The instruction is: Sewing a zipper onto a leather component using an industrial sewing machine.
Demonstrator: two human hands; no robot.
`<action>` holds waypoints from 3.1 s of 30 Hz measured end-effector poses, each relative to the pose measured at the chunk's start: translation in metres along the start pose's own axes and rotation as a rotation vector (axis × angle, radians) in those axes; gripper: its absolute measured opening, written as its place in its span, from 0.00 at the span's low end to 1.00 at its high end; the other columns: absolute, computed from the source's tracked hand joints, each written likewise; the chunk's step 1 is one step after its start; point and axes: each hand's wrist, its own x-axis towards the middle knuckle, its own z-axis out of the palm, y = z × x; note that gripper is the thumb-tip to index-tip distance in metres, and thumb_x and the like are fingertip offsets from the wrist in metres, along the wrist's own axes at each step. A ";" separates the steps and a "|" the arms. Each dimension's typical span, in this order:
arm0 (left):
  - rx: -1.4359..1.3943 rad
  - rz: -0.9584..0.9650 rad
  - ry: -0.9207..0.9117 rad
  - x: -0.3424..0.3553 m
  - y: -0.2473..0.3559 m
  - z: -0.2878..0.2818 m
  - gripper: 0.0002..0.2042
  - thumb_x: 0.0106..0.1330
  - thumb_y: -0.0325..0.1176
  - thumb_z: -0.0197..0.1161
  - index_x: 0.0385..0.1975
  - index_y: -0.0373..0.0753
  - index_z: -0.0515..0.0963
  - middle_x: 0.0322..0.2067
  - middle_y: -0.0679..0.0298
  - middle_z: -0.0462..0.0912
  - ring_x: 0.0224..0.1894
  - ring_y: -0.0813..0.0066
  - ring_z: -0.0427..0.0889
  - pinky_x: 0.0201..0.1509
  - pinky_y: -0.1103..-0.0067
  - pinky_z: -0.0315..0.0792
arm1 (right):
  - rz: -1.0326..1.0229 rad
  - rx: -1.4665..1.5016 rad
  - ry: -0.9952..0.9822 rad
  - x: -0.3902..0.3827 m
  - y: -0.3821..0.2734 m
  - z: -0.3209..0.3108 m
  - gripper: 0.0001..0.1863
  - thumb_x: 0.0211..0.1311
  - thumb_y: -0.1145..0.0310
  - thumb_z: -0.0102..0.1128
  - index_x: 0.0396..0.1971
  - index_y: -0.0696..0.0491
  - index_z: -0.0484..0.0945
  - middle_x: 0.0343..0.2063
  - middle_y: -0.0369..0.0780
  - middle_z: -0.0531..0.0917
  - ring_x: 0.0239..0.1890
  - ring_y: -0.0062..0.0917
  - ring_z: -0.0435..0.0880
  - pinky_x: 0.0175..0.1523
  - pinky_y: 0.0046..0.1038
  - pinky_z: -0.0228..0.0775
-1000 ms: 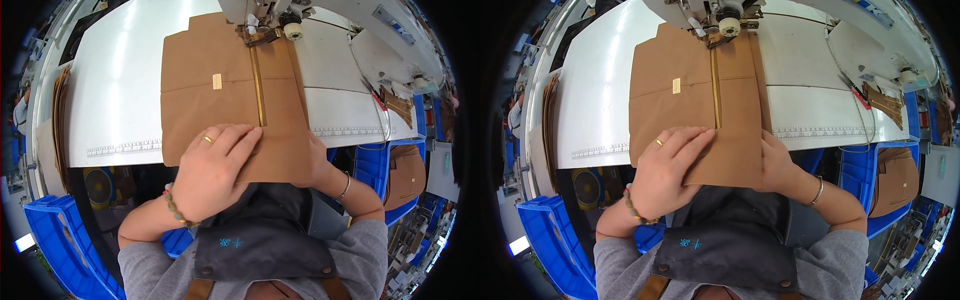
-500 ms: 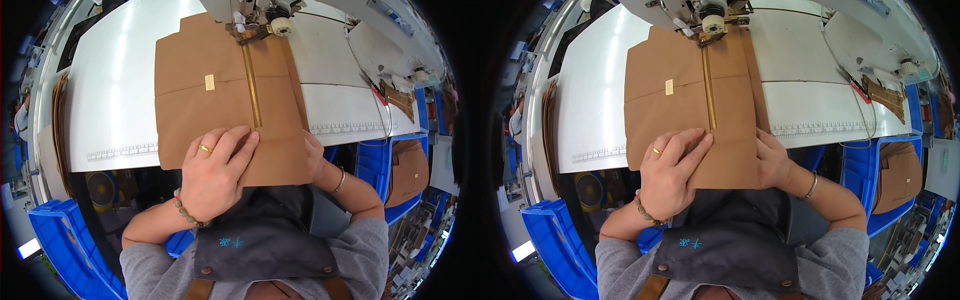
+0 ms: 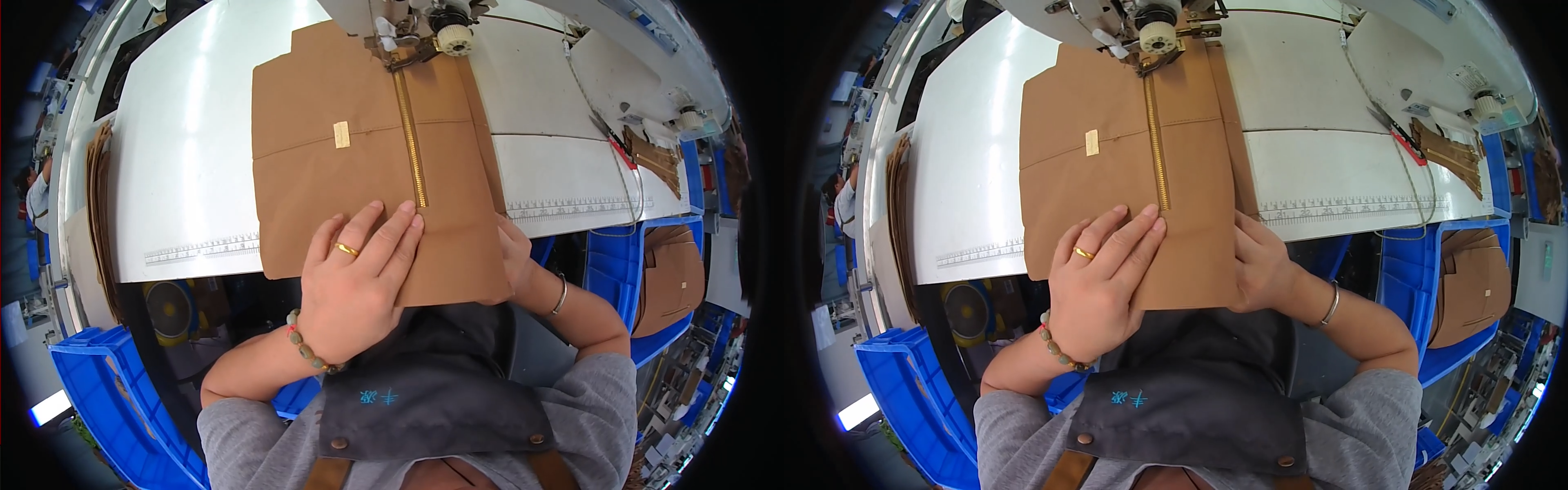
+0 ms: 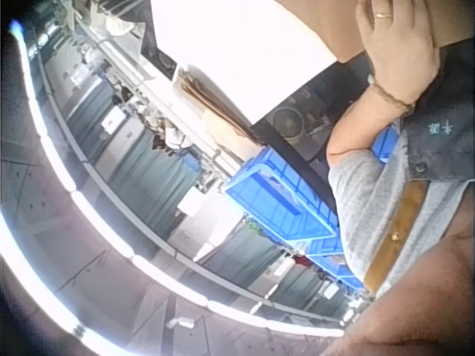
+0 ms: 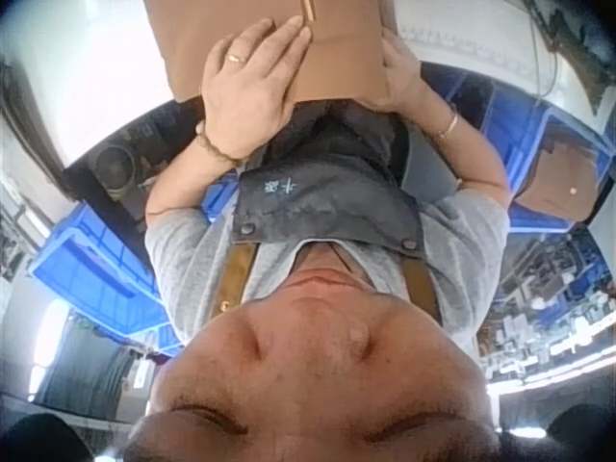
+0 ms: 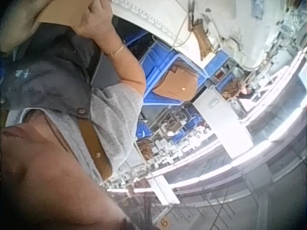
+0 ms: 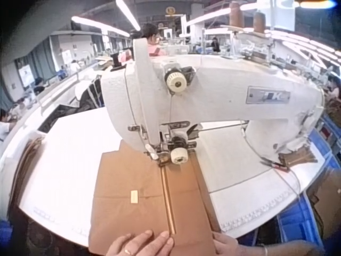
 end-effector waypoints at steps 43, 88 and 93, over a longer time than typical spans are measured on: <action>0.120 0.039 -0.175 0.062 -0.055 -0.006 0.45 0.52 0.63 0.71 0.67 0.36 0.75 0.68 0.61 0.76 0.72 0.56 0.73 0.74 0.50 0.64 | 0.127 0.066 -0.296 0.091 0.070 -0.032 0.28 0.49 0.51 0.76 0.44 0.56 0.83 0.45 0.42 0.83 0.49 0.37 0.82 0.57 0.36 0.75; 0.041 0.049 0.019 0.086 -0.082 0.010 0.27 0.58 0.50 0.74 0.56 0.43 0.86 0.55 0.64 0.86 0.64 0.59 0.81 0.71 0.56 0.70 | 0.145 -0.021 -0.300 0.094 0.080 -0.020 0.26 0.49 0.51 0.77 0.45 0.52 0.87 0.49 0.37 0.84 0.50 0.33 0.85 0.51 0.35 0.80; 0.052 0.074 0.011 0.092 -0.087 0.008 0.25 0.60 0.49 0.73 0.55 0.43 0.87 0.56 0.64 0.86 0.64 0.61 0.82 0.71 0.57 0.71 | 0.144 -0.034 -0.312 0.099 0.081 -0.021 0.26 0.48 0.52 0.77 0.45 0.52 0.87 0.47 0.38 0.84 0.48 0.33 0.85 0.51 0.35 0.80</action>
